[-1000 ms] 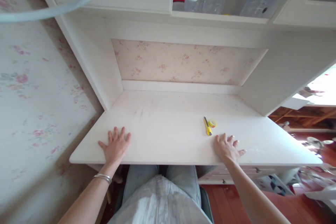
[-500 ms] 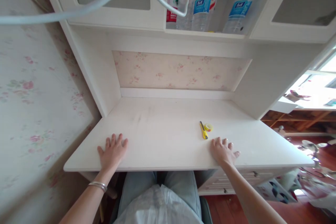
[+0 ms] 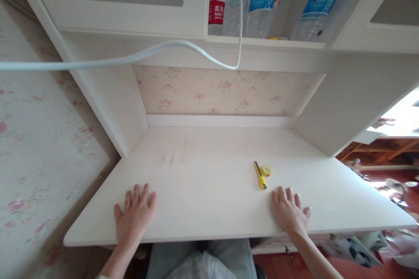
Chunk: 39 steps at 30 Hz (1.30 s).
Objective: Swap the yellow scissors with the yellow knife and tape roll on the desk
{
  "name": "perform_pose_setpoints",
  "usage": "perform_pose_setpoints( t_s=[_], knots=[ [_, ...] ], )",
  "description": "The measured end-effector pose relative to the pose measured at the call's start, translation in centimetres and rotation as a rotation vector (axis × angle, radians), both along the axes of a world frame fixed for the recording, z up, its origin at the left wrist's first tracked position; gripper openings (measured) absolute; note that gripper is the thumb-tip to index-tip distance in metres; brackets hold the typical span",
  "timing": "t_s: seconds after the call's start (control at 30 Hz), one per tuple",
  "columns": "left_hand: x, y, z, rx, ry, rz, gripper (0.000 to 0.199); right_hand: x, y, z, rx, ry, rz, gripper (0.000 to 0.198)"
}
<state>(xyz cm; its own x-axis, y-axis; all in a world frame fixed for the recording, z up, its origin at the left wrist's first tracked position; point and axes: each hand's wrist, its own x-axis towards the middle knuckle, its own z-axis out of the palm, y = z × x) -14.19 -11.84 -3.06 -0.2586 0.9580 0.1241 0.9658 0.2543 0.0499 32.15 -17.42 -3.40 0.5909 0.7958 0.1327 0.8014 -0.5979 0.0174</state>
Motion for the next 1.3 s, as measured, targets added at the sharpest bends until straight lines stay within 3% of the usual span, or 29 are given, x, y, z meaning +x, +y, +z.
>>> perform_pose_setpoints(
  t_s=[0.53,0.87,1.03,1.3],
  knots=[
    [0.4,0.1,0.5,-0.026,0.189,-0.025,0.053,0.8,-0.4,-1.5,-0.117,0.004,0.023,0.055],
    [0.5,0.6,1.3,-0.086,0.146,-0.002,0.053,0.5,-0.3,-0.7,-0.047,0.1,0.001,0.055],
    [0.1,0.7,0.7,-0.081,0.139,-0.026,0.054,0.7,-0.1,-0.6,-0.035,0.124,-0.004,0.053],
    [0.4,1.2,0.9,-0.109,0.138,0.039,0.055,1.3,0.0,-1.7,-0.036,0.098,-0.028,0.056]
  ],
)
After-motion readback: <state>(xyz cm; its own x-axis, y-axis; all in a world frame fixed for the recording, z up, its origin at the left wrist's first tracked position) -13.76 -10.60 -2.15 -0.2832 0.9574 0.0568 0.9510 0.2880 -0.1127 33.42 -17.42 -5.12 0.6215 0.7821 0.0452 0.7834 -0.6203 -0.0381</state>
